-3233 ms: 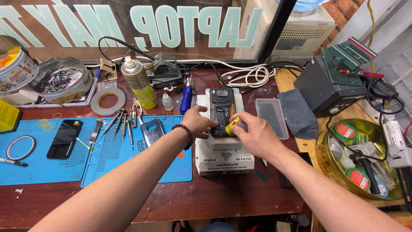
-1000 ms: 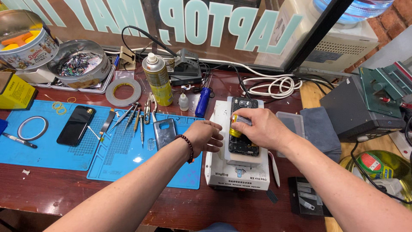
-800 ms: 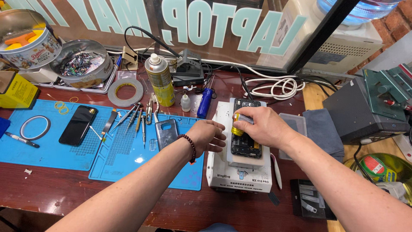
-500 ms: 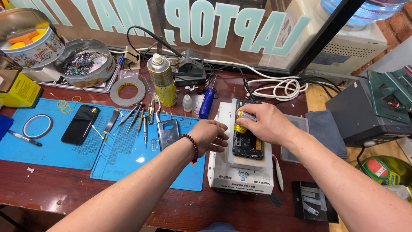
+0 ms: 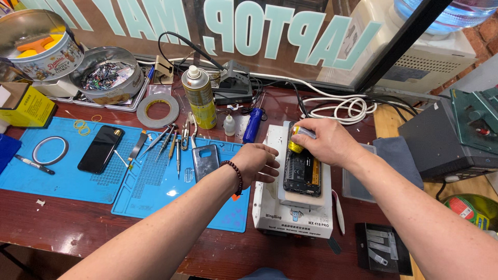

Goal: The person uses a small brush to clean the interior of a disassembled smartphone, then applies adhesive to the back cover and reattaches it. They secure the cover with rubber bands, connect a charging cable, and later remove the back cover again to access the battery.

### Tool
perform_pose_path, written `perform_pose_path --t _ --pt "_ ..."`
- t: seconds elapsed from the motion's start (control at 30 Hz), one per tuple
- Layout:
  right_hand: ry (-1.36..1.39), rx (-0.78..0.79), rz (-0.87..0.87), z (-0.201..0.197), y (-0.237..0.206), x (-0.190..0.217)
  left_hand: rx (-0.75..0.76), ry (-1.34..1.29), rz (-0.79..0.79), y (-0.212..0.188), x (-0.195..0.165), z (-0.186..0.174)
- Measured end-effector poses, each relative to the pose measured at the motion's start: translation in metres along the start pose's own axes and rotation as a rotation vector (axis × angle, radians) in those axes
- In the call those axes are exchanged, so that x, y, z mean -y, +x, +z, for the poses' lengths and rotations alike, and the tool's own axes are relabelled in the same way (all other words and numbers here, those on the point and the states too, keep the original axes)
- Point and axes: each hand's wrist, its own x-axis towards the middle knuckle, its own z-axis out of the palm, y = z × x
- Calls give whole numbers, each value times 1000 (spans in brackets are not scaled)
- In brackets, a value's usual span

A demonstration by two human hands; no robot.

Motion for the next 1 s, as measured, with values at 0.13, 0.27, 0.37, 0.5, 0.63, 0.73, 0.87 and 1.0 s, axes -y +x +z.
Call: perform_pose_path --t 0.13,0.27,0.37,0.5,0.63,0.73,0.87,1.0 --pt "-5 -3 24 -1 5 -4 -1 -5 -3 1 0 -1" --pt "6 -13 32 -2 8 -8 2 -14 -4 2 1 -1" --pt "17 -5 44 -2 10 -9 -5 -8 -9 2 1 -2" --pt "-5 14 51 -1 11 -8 -10 -3 -10 1 0 -3" --pt "9 19 56 0 12 -8 -6 3 -10 1 0 -4" --pt "29 4 45 -2 16 -10 -16 -3 -21 3 1 -4" --pt "-7 -30 24 -5 22 -16 -22 -16 -19 6 1 -5" --pt "-8 -33 11 -3 25 -20 -26 -16 -20 8 2 -4"
